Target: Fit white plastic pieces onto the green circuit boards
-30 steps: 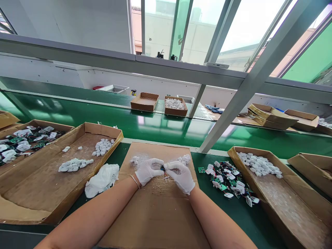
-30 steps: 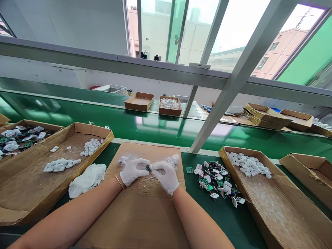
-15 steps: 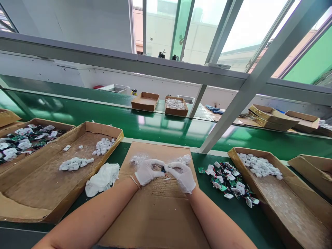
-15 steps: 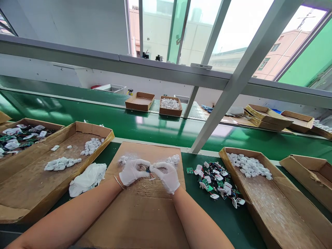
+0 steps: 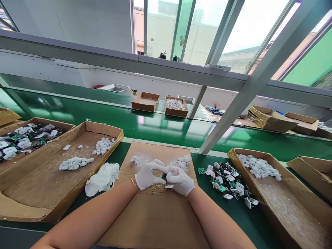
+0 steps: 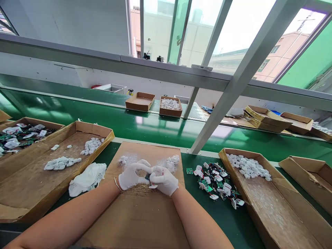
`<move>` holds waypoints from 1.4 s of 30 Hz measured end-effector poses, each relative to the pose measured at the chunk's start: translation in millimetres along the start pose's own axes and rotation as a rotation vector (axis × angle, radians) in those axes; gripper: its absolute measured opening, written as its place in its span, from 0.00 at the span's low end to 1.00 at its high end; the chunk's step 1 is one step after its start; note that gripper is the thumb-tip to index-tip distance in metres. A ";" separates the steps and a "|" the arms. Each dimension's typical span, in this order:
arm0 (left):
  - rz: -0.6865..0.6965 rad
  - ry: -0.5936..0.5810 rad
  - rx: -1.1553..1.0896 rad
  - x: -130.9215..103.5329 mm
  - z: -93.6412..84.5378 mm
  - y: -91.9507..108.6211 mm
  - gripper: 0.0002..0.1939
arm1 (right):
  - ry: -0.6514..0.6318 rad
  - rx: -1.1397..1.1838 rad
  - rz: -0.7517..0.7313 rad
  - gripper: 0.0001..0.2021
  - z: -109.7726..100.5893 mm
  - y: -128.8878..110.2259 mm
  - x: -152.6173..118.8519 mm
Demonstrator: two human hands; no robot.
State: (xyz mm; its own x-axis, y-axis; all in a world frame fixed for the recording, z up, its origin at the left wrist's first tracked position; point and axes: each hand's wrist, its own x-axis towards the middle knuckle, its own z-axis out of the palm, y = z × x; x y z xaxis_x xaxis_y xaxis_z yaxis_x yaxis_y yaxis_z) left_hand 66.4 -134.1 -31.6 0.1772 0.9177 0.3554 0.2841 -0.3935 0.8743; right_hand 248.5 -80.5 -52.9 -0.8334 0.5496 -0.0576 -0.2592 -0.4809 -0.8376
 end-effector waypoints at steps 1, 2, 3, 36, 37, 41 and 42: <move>-0.003 -0.027 0.005 -0.2 -0.5 0.7 0.19 | -0.019 0.004 0.008 0.17 -0.2 -0.3 -0.6; -0.003 -0.052 0.005 -0.4 -0.9 1.1 0.20 | -0.031 0.015 0.017 0.18 -0.5 -0.4 -1.0; -0.003 -0.072 0.003 -0.6 -1.1 1.3 0.20 | -0.036 0.029 0.028 0.19 -1.0 -0.3 -1.2; 0.200 -0.172 0.297 3.1 14.7 28.5 0.07 | 0.005 -0.215 -0.103 0.25 18.8 1.2 -6.4; 0.187 -0.156 0.299 3.4 13.4 27.7 0.10 | 0.018 -0.197 -0.114 0.23 17.5 2.5 -5.3; 0.159 -0.113 0.326 2.5 5.7 19.5 0.27 | 0.012 -0.175 -0.124 0.19 16.9 2.3 -4.9; 0.176 -0.116 0.326 2.1 4.4 17.3 0.26 | 0.005 -0.172 -0.125 0.18 18.2 1.3 -5.8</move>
State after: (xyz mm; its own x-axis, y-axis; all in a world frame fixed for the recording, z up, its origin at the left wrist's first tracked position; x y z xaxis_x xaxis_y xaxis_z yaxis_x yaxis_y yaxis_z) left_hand 75.8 -139.2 -17.2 0.3500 0.8300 0.4343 0.5211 -0.5578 0.6460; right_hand 244.2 -96.8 -43.8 -0.7974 0.6014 0.0502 -0.2731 -0.2854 -0.9187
